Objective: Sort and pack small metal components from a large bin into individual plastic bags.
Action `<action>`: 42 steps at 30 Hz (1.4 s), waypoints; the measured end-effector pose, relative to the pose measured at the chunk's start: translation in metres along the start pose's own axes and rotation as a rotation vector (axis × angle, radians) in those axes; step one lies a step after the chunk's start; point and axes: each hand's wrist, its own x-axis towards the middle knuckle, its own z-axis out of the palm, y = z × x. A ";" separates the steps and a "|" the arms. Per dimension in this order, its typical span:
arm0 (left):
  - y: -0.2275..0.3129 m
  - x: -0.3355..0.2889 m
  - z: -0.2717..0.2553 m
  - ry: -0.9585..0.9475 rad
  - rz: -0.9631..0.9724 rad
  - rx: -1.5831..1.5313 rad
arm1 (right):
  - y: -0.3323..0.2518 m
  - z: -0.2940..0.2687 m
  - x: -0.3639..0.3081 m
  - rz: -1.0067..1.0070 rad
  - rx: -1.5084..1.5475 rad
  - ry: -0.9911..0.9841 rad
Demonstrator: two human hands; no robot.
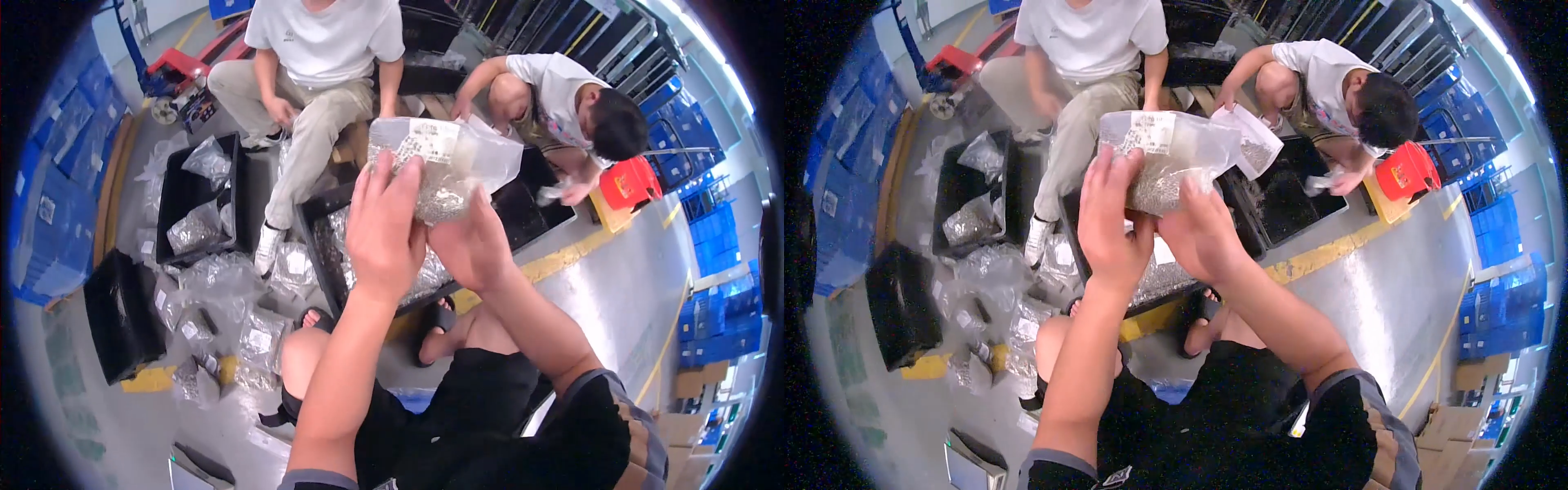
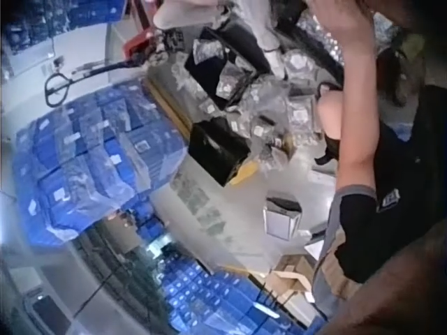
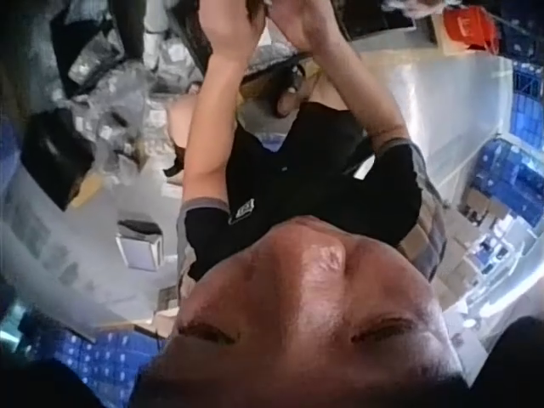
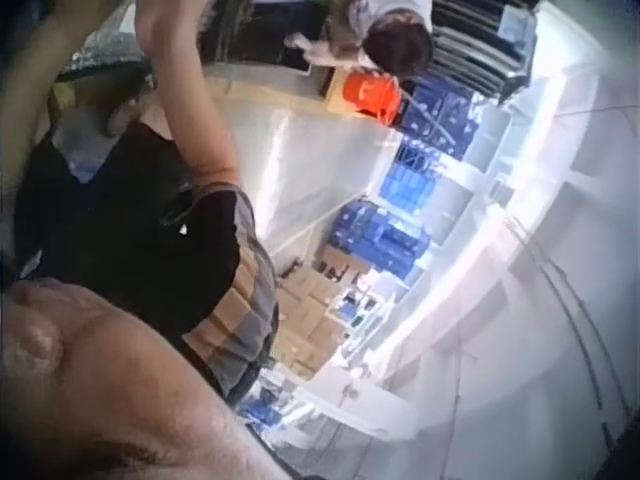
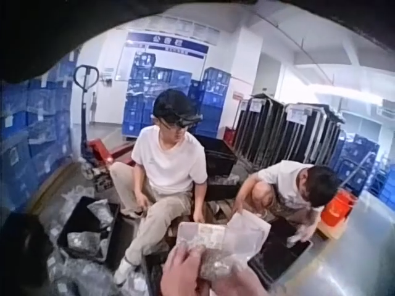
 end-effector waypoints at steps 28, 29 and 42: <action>0.019 -0.015 -0.013 0.000 -0.885 -1.124 | 0.001 -0.051 0.008 0.040 0.798 0.030; 0.019 -0.017 -0.011 -0.005 -0.888 -1.119 | 0.000 -0.053 0.007 0.039 0.805 0.033; 0.030 -0.017 0.017 -0.056 -1.168 -0.801 | 0.000 -0.066 0.006 0.145 0.593 0.386</action>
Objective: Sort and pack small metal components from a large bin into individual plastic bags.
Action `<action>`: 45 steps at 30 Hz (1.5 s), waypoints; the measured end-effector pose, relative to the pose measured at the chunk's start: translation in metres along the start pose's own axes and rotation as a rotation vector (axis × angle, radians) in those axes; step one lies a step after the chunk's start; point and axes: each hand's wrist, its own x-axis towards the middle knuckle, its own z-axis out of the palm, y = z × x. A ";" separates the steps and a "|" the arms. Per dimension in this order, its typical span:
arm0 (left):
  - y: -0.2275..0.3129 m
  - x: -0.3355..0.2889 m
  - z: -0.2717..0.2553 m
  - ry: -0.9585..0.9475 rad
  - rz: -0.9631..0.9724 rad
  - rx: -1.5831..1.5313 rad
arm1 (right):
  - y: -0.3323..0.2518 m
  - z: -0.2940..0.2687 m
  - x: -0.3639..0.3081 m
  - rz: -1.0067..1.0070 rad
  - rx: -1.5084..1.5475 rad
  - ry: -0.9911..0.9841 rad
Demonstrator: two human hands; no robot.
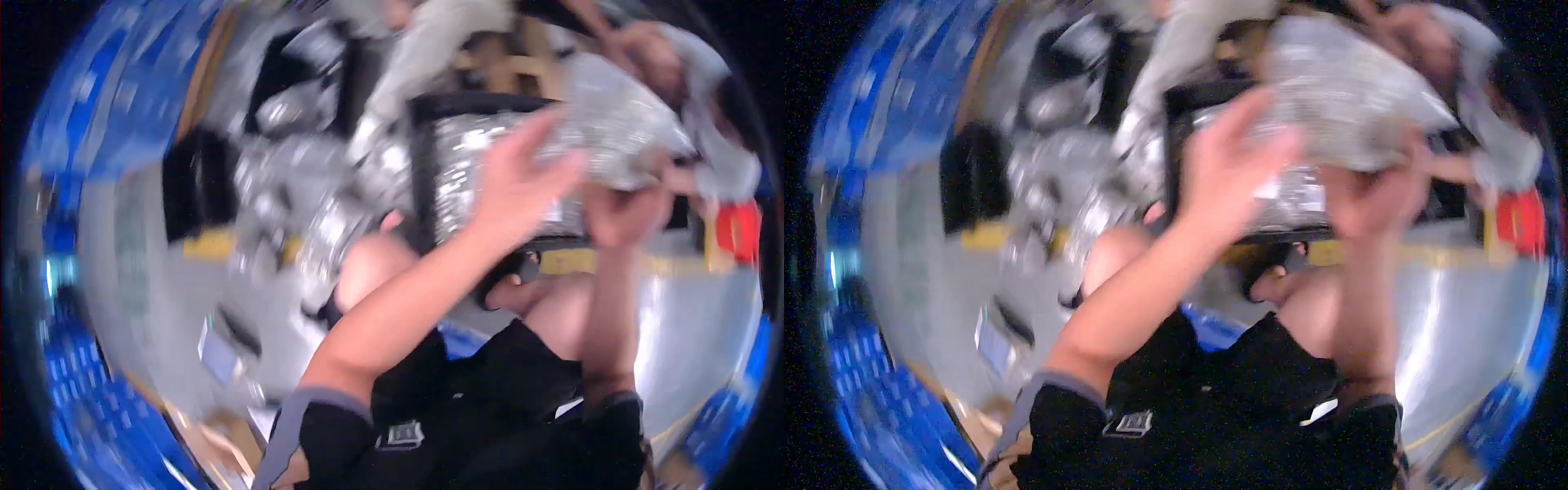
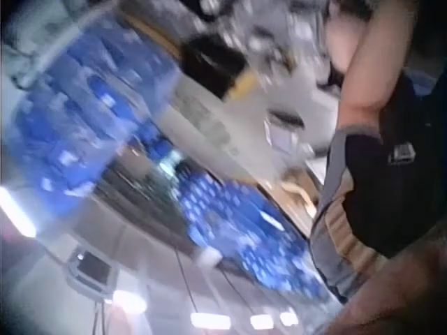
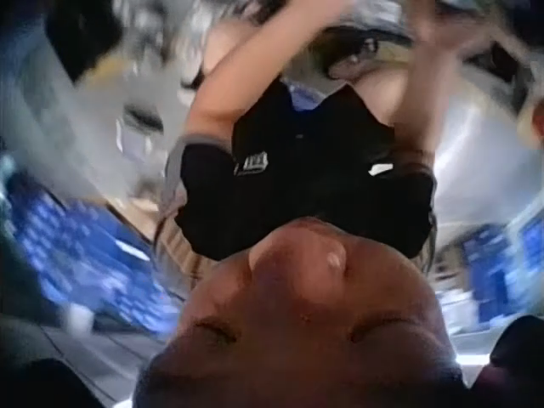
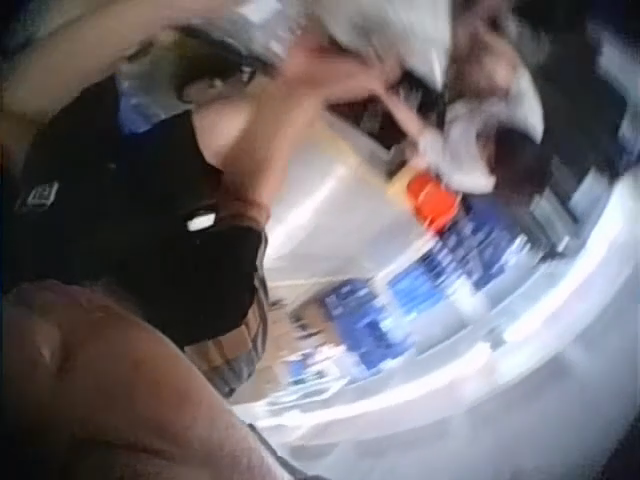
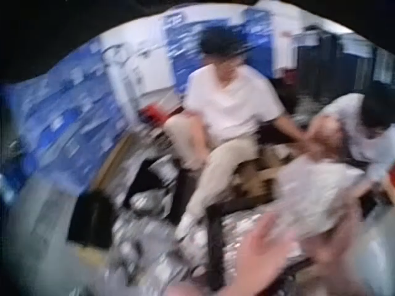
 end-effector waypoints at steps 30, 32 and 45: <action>0.063 -0.004 -0.034 0.697 0.103 -0.112 | 0.060 0.032 0.066 -0.236 -0.391 -0.257; 0.046 -0.003 -0.039 0.603 0.161 -0.186 | 0.057 0.022 0.073 -0.315 -0.508 -0.259; 0.030 0.006 -0.126 0.271 0.148 -0.022 | 0.000 -0.036 0.043 -0.006 -0.163 -0.172</action>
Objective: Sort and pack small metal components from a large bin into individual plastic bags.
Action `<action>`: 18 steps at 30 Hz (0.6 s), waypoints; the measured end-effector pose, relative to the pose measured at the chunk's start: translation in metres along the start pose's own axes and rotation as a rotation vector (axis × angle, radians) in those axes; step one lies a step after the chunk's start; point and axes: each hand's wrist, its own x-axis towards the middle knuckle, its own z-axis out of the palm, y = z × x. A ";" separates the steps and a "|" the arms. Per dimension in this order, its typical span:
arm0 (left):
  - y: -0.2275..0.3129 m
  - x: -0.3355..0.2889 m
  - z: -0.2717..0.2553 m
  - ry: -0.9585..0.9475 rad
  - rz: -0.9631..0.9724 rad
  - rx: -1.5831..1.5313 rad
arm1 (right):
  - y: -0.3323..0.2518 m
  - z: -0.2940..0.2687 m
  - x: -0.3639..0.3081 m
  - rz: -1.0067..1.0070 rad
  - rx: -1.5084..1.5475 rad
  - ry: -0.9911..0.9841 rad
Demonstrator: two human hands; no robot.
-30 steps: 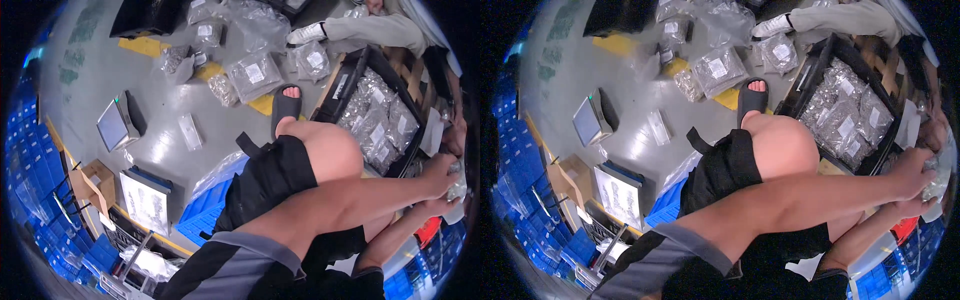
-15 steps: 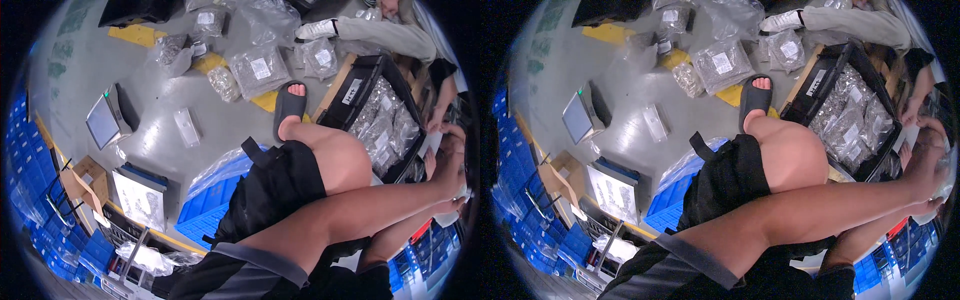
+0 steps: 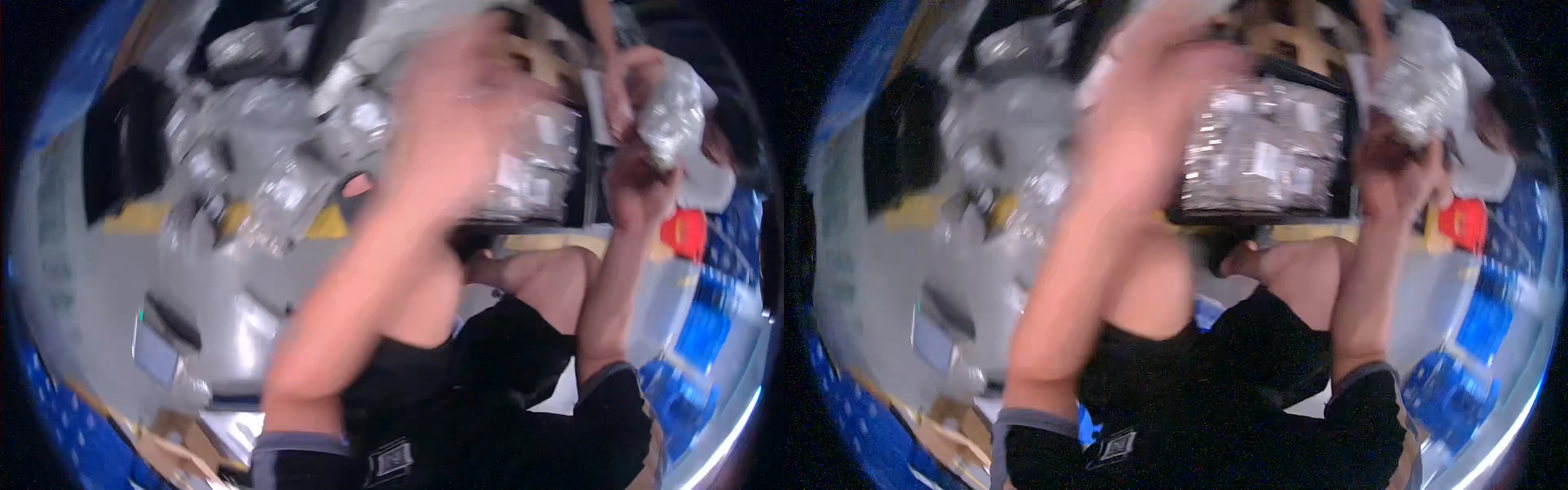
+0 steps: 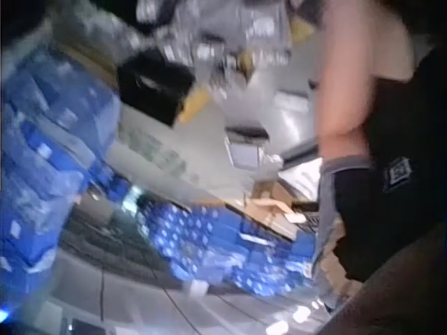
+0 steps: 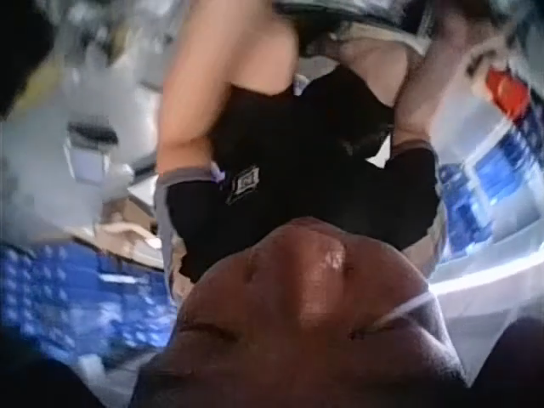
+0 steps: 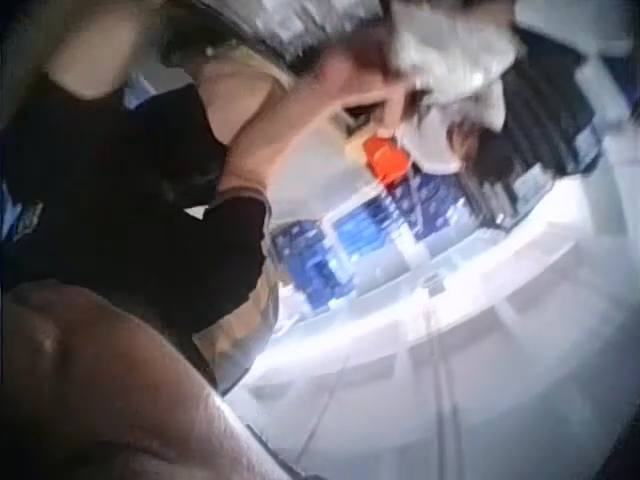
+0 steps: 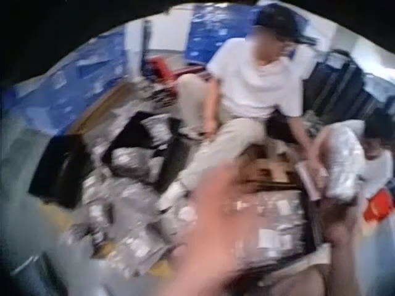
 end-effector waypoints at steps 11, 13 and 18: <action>-0.201 -0.085 -0.388 0.079 -0.421 1.695 | -0.007 0.006 -0.015 -0.155 -0.087 0.469; -0.196 -0.076 -0.381 0.028 -0.454 1.791 | -0.016 -0.010 -0.018 -0.184 -0.070 0.470; -0.188 -0.045 -0.404 0.029 -0.668 1.773 | -0.039 -0.038 -0.023 -0.104 0.003 0.194</action>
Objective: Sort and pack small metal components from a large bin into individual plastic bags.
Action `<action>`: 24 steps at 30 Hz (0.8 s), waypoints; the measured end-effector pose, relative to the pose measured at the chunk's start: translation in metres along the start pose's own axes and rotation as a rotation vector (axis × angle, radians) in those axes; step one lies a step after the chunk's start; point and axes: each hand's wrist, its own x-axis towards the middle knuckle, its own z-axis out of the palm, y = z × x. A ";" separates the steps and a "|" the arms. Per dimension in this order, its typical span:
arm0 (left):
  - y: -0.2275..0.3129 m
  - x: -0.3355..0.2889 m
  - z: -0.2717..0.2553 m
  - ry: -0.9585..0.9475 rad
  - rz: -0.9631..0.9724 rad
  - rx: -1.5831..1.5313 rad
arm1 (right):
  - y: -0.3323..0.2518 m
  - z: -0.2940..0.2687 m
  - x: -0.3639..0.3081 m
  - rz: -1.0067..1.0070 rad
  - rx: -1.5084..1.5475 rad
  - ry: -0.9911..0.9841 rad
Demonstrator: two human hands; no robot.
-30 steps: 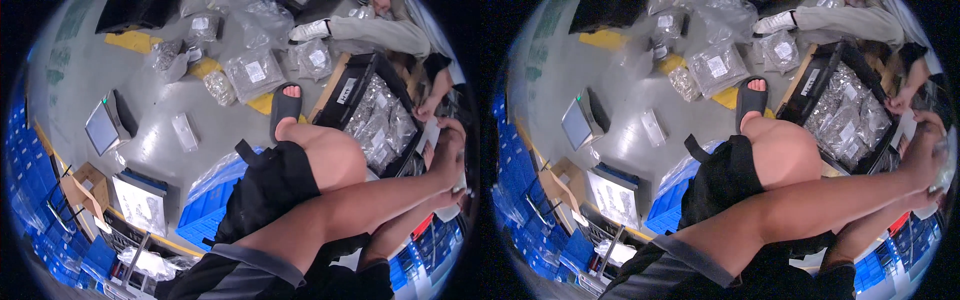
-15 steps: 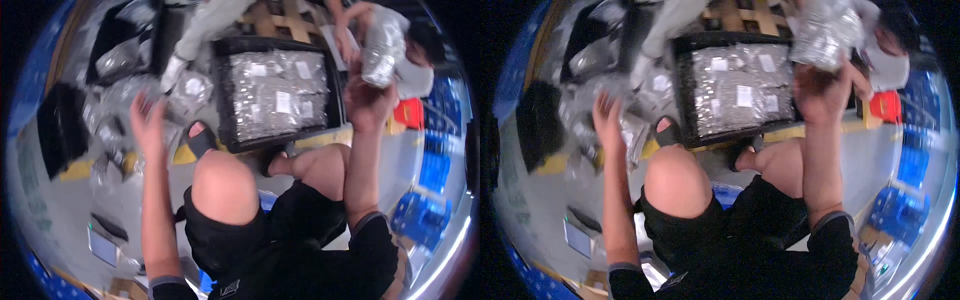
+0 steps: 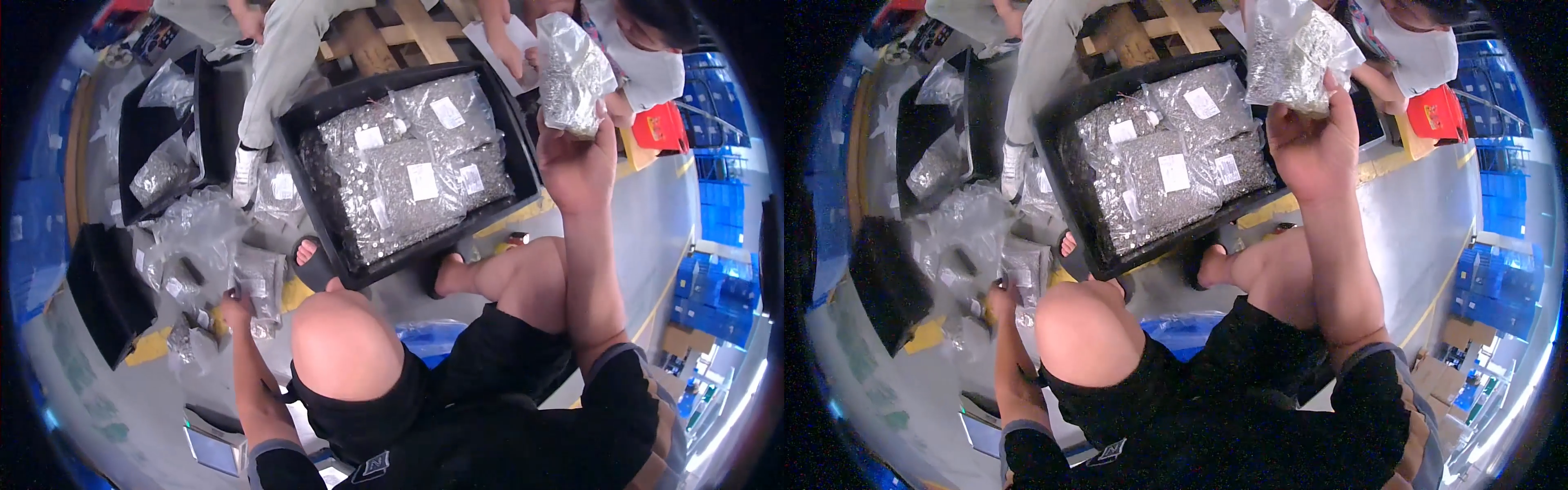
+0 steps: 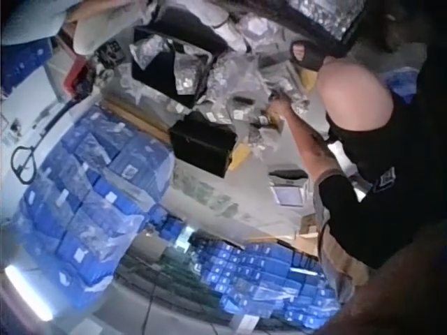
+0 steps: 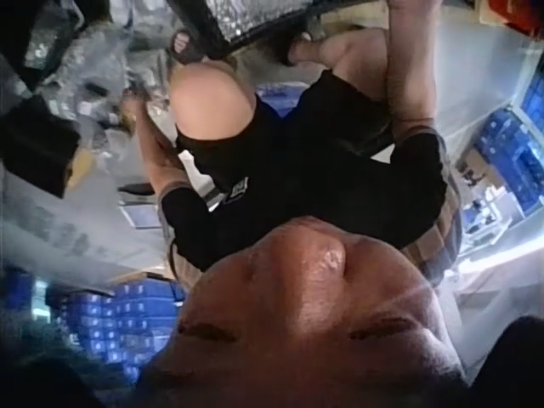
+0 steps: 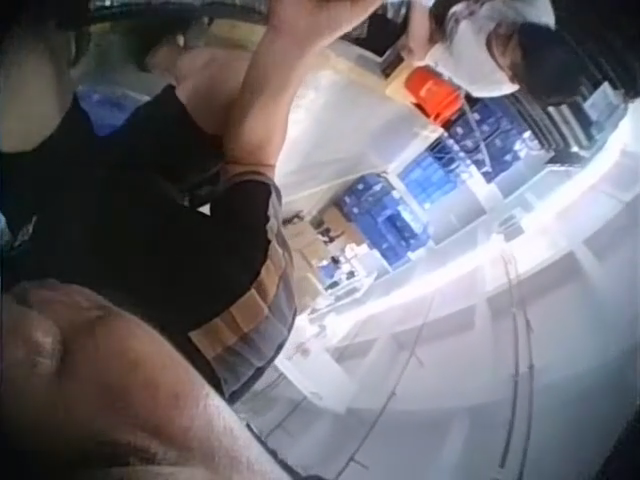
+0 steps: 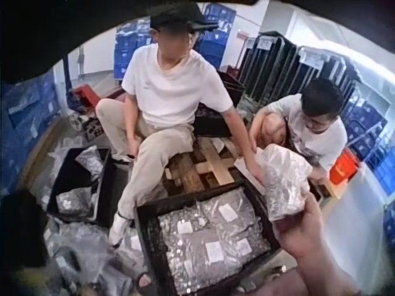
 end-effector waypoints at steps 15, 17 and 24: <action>0.052 -0.124 -0.114 0.448 0.422 -0.407 | 0.001 0.027 -0.033 -0.036 0.099 0.025; 0.070 -0.164 -0.174 0.365 0.482 -0.513 | 0.003 0.034 -0.049 -0.050 0.120 0.084; 0.144 -0.286 -0.287 -0.178 0.625 -1.036 | 0.036 0.018 -0.120 0.252 0.103 0.056</action>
